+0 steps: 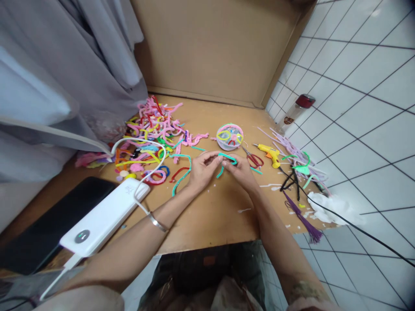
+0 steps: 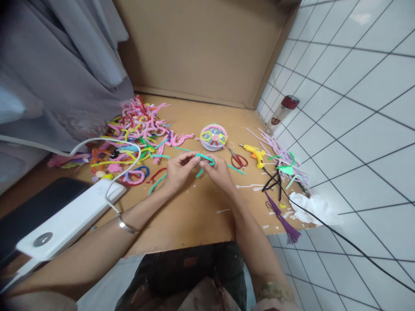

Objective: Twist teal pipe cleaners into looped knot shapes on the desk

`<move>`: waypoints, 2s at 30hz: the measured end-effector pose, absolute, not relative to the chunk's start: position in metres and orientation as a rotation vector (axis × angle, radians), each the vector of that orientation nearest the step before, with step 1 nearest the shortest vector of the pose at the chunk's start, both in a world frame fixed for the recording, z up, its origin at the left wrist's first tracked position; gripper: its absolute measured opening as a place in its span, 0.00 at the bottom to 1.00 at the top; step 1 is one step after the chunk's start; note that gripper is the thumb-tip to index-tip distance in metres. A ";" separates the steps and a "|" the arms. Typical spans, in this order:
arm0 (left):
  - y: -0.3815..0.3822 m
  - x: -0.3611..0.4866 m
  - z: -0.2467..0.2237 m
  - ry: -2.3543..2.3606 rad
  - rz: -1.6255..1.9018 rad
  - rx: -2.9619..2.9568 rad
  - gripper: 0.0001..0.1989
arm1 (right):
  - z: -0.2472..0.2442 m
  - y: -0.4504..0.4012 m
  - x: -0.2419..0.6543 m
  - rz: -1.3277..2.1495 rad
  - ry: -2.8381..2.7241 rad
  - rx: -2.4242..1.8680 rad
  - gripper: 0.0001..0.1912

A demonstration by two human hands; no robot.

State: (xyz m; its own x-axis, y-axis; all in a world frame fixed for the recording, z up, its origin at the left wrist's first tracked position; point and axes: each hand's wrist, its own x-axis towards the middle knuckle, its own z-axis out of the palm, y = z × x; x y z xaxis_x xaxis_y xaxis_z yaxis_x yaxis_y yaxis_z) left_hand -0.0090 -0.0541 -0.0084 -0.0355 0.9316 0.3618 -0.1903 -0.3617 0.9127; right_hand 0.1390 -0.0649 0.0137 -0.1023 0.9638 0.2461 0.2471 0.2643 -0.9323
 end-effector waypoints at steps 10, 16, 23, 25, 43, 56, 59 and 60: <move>-0.053 -0.009 -0.009 0.840 1.570 1.293 0.11 | 0.018 -0.070 0.133 0.853 -1.418 -1.084 0.11; -0.055 -0.010 -0.008 0.844 1.580 1.354 0.09 | 0.015 -0.069 0.134 0.849 -1.368 -1.109 0.10; -0.055 -0.010 -0.008 0.862 1.561 1.357 0.09 | 0.016 -0.070 0.132 0.888 -1.350 -1.103 0.11; -0.055 -0.010 -0.008 0.865 1.563 1.361 0.09 | 0.016 -0.069 0.132 0.908 -1.334 -1.108 0.12; -0.056 -0.011 -0.005 0.881 1.582 1.387 0.04 | 0.014 -0.065 0.135 0.959 -1.318 -1.119 0.11; -0.056 -0.012 -0.006 0.888 1.565 1.415 0.05 | 0.015 -0.066 0.134 0.974 -1.316 -1.146 0.14; -0.054 -0.013 -0.007 0.913 1.550 1.384 0.08 | 0.014 -0.065 0.134 1.004 -1.308 -1.145 0.16; -0.053 -0.013 -0.007 0.929 1.548 1.359 0.09 | 0.013 -0.065 0.134 1.019 -1.306 -1.136 0.17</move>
